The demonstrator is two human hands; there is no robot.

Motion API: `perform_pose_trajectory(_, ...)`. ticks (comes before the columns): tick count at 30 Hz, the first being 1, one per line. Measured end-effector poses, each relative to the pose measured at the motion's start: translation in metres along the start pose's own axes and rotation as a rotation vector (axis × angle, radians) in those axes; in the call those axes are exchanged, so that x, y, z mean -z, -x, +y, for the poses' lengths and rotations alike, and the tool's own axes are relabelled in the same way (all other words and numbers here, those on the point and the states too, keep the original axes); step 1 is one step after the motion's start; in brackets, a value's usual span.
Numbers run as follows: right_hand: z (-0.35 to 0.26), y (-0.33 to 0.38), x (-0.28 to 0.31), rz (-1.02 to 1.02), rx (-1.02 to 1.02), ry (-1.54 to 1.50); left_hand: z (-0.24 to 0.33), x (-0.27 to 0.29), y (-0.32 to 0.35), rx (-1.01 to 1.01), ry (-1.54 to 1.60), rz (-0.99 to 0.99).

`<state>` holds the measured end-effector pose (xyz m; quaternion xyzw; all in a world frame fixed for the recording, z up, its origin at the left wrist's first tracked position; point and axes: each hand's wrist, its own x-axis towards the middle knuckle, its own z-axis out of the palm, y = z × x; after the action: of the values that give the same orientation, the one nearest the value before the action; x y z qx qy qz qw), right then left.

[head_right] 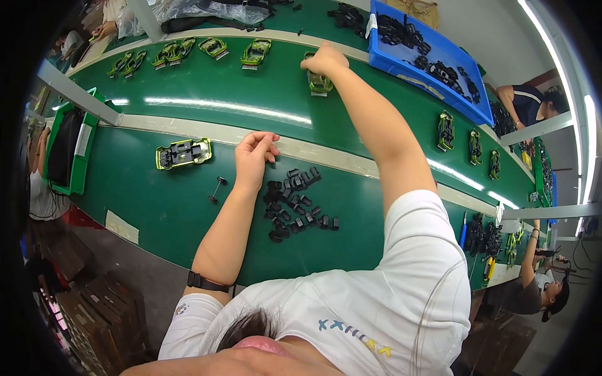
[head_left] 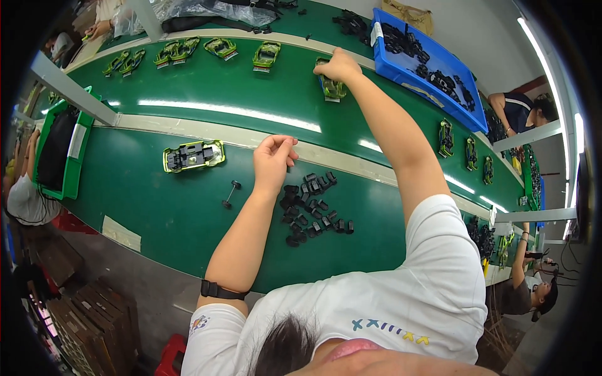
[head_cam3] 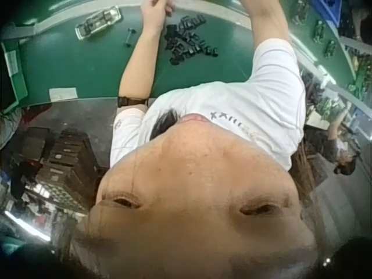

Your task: The person assembles toy cars by inserting interior pieces into the car bodies by hand and placing the assembled cars onto the conveyor belt.

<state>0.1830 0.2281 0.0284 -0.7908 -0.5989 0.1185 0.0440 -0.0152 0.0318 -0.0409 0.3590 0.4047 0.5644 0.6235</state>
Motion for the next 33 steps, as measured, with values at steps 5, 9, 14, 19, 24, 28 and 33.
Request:
perform_pose_trajectory(5, 0.006, 0.09, 0.012, -0.016, 0.558, -0.239, 0.002, 0.002, -0.002, 0.054, 0.058, -0.021)
perform_pose_trajectory(9, 0.013, 0.154, 0.021, -0.081, 0.765, -0.279, 0.005, -0.005, 0.0, 0.183, 0.219, -0.181)
perform_pose_trajectory(14, 0.002, 0.188, 0.013, -0.106, 0.554, -0.316, 0.009, -0.006, 0.015, 0.278, 0.375, -0.37)
perform_pose_trajectory(19, 0.018, 0.17, 0.006, -0.209, 0.182, -0.591, 0.007, -0.032, 0.03, 0.034, 0.217, -0.362)
perform_pose_trajectory(24, 0.028, 0.164, 0.008, -0.333, 0.214, -0.404, 0.001, -0.021, 0.022, 0.091, 0.09, -0.187)
perform_pose_trajectory(28, 0.093, 0.064, 0.074, 0.098, 0.163, -0.317, 0.016, -0.021, 0.017, 0.186, 0.117, -0.07)
perform_pose_trajectory(33, 0.22, -0.069, 0.104, 0.331, -0.257, -0.016, 0.007, -0.006, 0.011, 0.188, 0.117, -0.011)
